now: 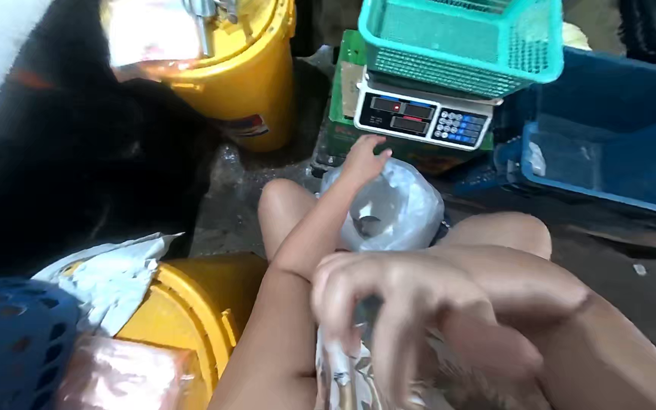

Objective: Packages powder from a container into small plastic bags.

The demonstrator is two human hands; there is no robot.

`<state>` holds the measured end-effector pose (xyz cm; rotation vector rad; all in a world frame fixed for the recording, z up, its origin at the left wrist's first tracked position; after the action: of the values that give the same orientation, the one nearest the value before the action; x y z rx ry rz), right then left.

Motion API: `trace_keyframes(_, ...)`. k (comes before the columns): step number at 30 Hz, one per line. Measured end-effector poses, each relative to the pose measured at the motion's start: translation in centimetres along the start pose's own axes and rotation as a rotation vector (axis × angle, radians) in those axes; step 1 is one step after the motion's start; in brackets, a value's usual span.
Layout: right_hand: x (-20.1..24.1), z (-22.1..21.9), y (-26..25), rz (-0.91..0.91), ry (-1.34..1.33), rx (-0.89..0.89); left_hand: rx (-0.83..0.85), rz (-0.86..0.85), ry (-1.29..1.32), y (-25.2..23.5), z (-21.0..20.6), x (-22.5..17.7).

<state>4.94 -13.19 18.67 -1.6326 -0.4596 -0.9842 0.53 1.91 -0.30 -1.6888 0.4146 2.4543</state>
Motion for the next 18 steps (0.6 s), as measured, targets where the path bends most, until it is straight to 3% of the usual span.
trace_keyframes(4, -4.3, 4.6, 8.0, -0.486, 0.336, -0.053, -0.468, -0.06, -0.033, -0.9, 12.5, -0.1)
trace_keyframes(9, -5.6, 6.9, 19.4, -1.106, 0.533, -0.494, -0.823, 0.201, -0.481, -0.1, 26.5, 3.7)
trace_keyframes(14, -5.8, 7.2, 24.8, -1.242, 0.531, -0.872, -0.848, 0.254, -0.716, -0.2, 32.9, 6.8)
trace_keyframes(18, -6.6, 7.5, 24.0, -1.264, 0.486, -0.865, -0.784, 0.251, -0.731, -1.9, 34.6, 8.1)
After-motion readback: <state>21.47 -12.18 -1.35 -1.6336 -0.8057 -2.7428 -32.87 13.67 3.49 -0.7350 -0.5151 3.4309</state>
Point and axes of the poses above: each hand's wrist, its own y-axis away from the middle knuckle, its own z-axis out of the back of the hand, x = y × z, the point moved 2 cm from there along -y, towards the middle knuckle, and after that the axes turned 8 degrees about y, right-handed, at the moved point
